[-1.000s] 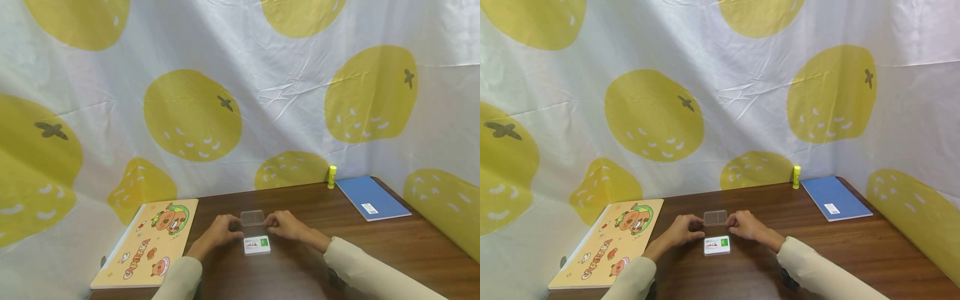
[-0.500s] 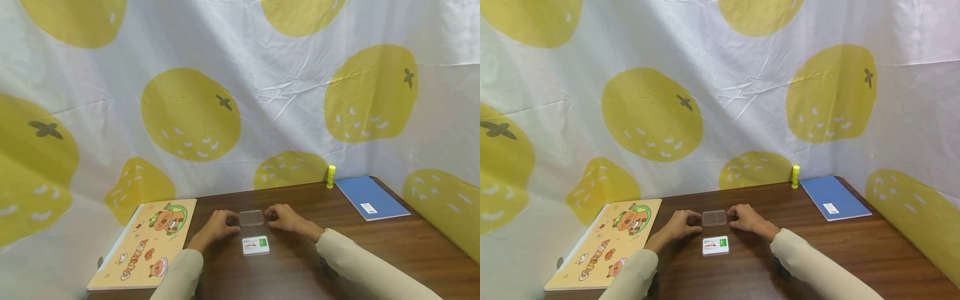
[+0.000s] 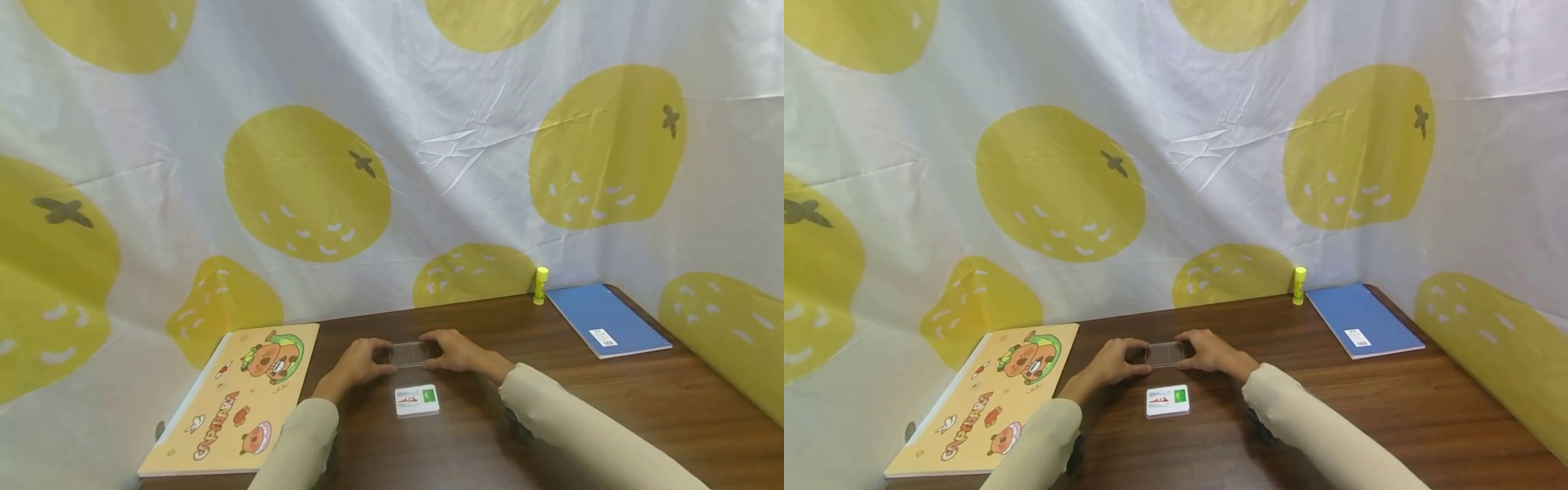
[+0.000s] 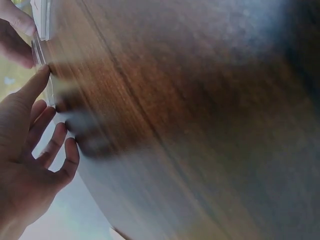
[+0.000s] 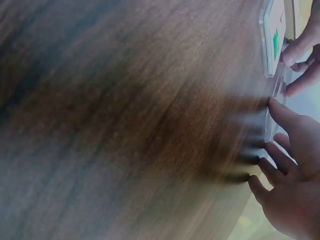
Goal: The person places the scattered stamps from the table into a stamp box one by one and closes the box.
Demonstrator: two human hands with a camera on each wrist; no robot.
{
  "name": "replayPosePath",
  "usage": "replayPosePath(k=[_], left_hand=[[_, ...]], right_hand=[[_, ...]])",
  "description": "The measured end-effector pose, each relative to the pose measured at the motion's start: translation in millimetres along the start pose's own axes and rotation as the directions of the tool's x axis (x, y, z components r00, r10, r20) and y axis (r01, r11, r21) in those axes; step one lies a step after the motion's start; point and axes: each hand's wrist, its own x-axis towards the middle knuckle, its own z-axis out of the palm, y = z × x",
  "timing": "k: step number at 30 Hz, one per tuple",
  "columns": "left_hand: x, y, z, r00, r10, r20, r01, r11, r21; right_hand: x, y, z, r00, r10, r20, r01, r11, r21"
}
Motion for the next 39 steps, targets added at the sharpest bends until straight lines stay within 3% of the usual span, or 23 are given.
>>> replayPosePath(k=[11,22,32,39], left_hand=[[1.3,-0.5,0.7,1.0,-0.018,-0.011,0.018,1.0,-0.02],[-11.4,7.1,0.7,1.0,0.001,-0.011,-0.001,1.0,-0.026],[-22.1,11.8,2.2,0.999,0.043,-0.002,-0.043,0.998,-0.034],[-30.0,17.2,-3.6,0.992,0.123,-0.035,-0.125,0.991,-0.04]], right_hand=[[-3.6,-3.2,0.9,0.997,-0.081,0.019,0.082,0.996,-0.019],[-18.2,-9.6,3.9,0.992,-0.126,0.03,0.128,0.99,-0.058],[-31.5,-16.2,3.1,0.99,-0.132,0.044,0.134,0.99,-0.034],[-37.9,-23.0,-3.1,0.987,-0.159,0.019,0.16,0.986,-0.056]])
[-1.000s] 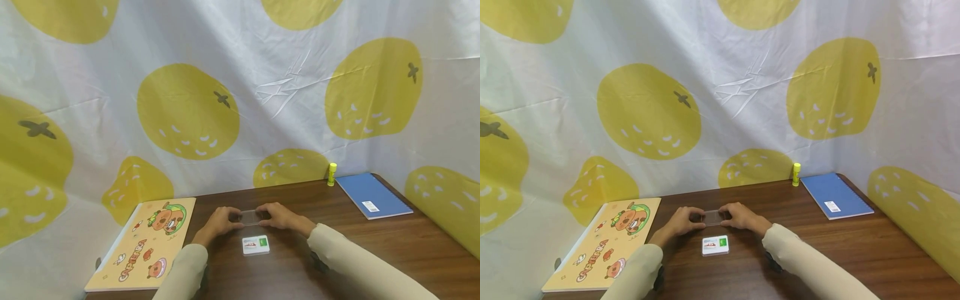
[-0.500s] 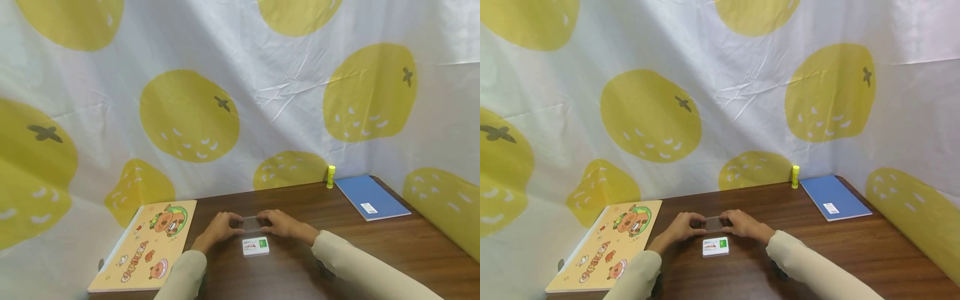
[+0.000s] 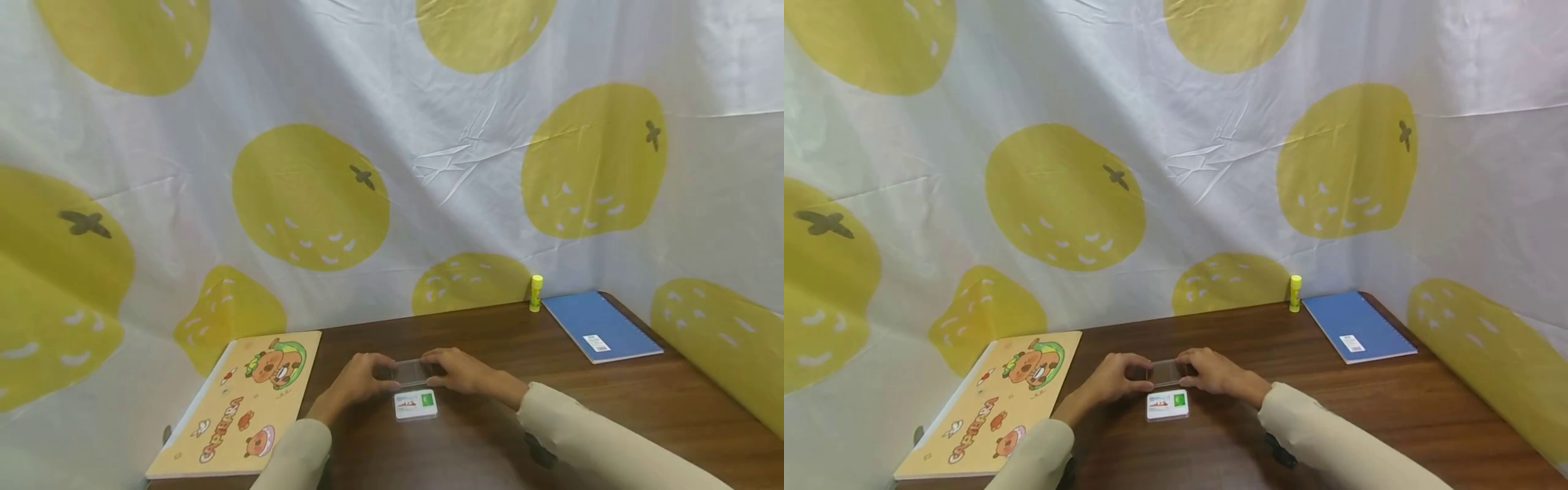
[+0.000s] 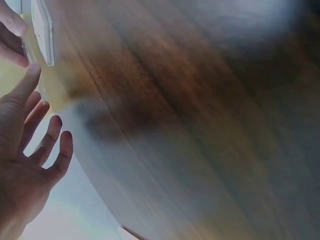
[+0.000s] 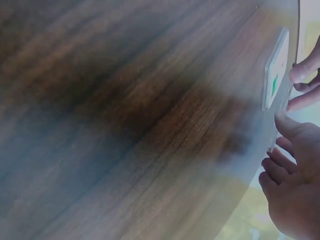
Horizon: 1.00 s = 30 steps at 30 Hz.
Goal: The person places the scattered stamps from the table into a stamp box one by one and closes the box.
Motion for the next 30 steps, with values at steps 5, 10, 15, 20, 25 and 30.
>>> replayPosePath(k=[5,10,15,20,25,30], left_hand=[[-5.6,0.4,-1.4,1.0,0.013,-0.003,-0.013,1.0,-0.01],[-12.0,3.1,-3.2,1.0,0.031,0.001,-0.031,0.999,0.005],[-19.7,5.7,-4.1,0.999,0.038,0.015,-0.038,0.999,0.006],[-25.9,6.9,-3.4,0.998,0.038,0.042,-0.039,0.999,0.006],[-30.4,8.2,-2.4,0.998,0.039,0.049,-0.038,0.999,-0.011],[-33.9,8.8,1.8,0.997,0.015,0.07,-0.013,0.999,-0.033]], right_hand=[[-5.2,-5.6,-1.4,1.0,0.001,-0.002,-0.001,1.0,0.0],[-11.4,-11.2,-1.7,1.0,-0.011,-0.01,0.011,1.0,-0.007],[-17.2,-16.0,1.2,1.0,-0.025,-0.017,0.025,1.0,-0.008],[-22.2,-19.0,4.2,0.999,-0.032,-0.012,0.032,0.999,-0.007],[-26.5,-20.8,7.1,0.999,-0.045,-0.015,0.045,0.999,-0.01],[-33.1,-21.4,10.9,0.999,-0.044,-0.015,0.044,0.999,-0.003]])
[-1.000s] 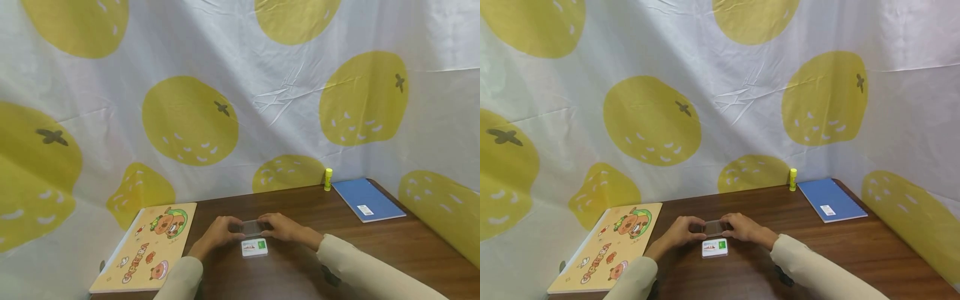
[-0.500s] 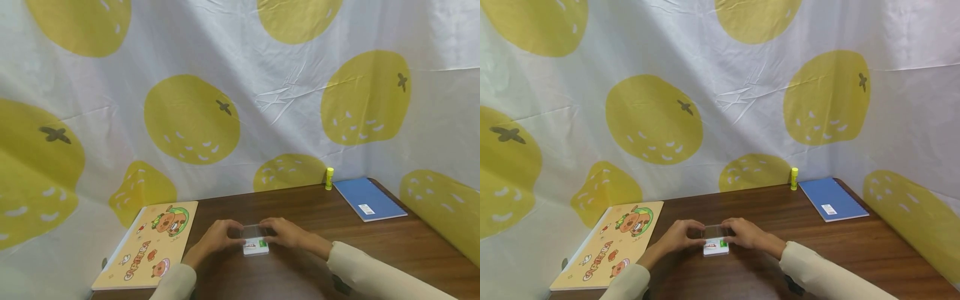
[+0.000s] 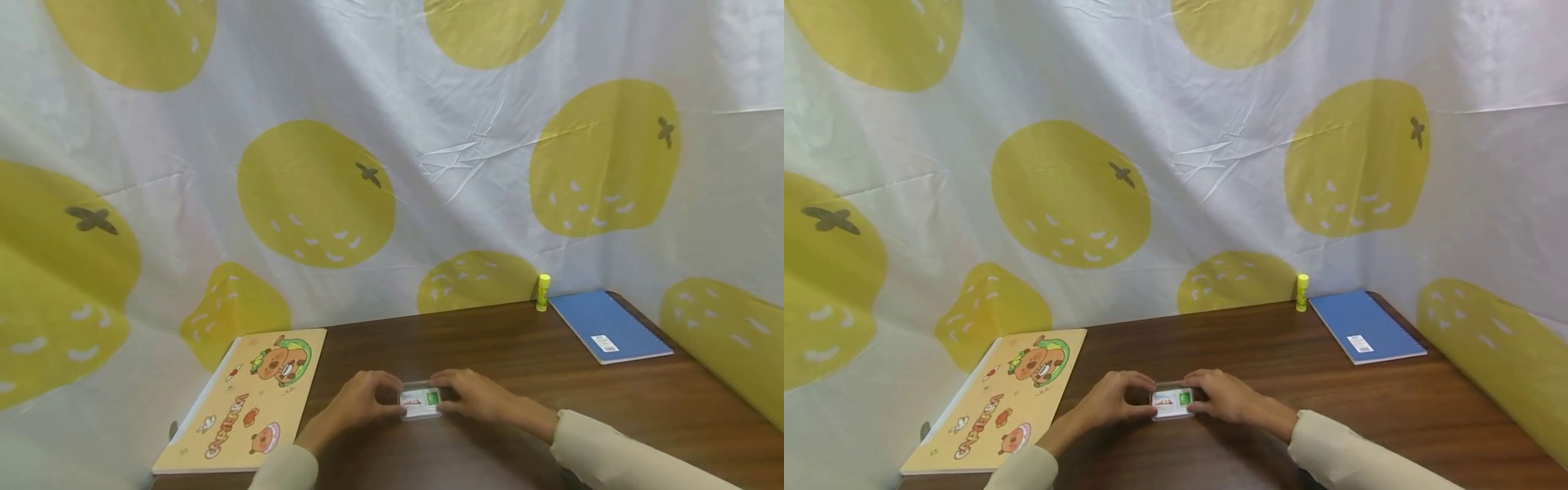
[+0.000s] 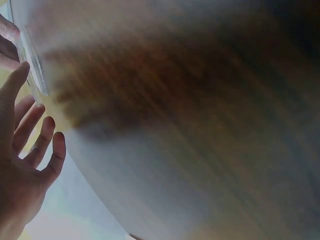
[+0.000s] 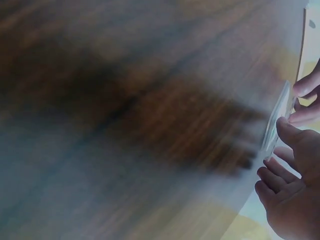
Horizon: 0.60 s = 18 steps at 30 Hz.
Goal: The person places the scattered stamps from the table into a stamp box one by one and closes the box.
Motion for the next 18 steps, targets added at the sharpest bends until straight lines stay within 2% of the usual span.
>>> replayPosePath(k=[18], left_hand=[[-2.4,2.8,4.7,1.0,0.009,0.006,-0.01,1.0,0.019]], right_hand=[[-7.6,-1.7,0.8,1.0,-0.015,-0.002,0.015,1.0,0.011]])
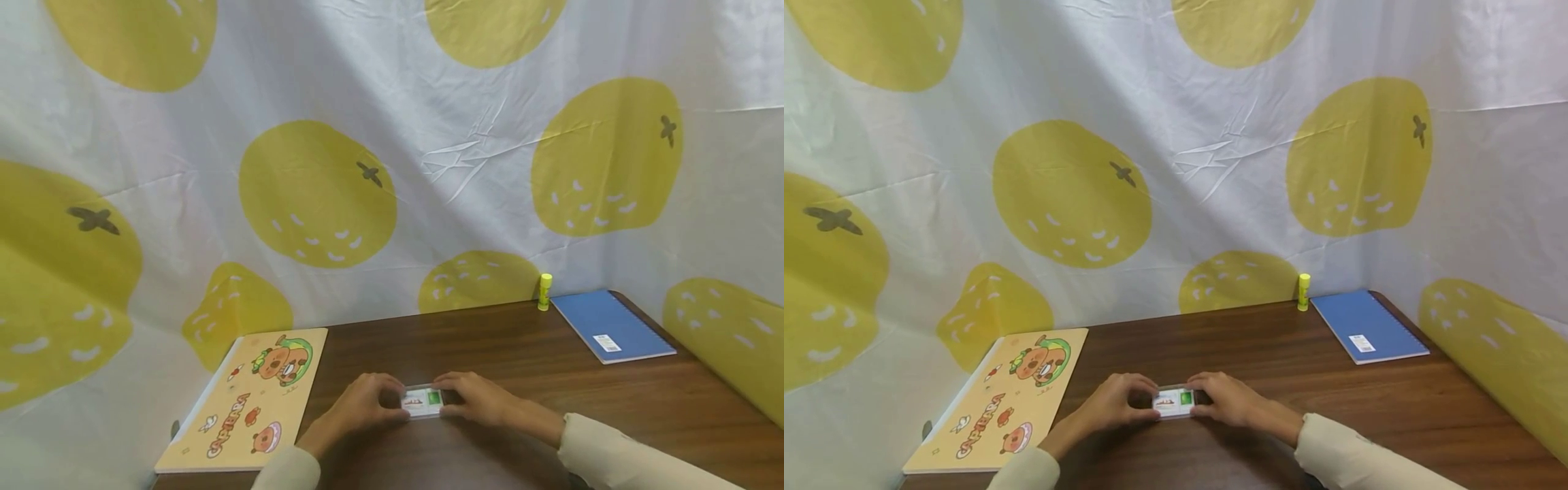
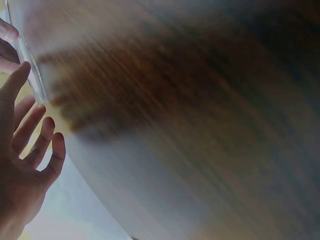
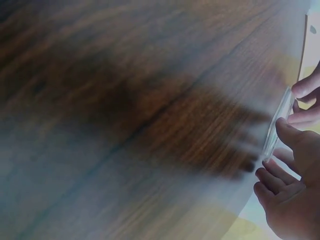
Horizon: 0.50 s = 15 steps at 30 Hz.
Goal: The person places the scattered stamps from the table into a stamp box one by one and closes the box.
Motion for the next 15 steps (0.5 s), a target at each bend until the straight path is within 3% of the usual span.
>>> replayPosePath(k=[15], left_hand=[[-5.4,-0.6,-1.0,1.0,0.023,0.012,-0.023,1.0,0.016]], right_hand=[[-0.3,-4.7,1.2,1.0,0.023,0.016,-0.023,1.0,0.001]])
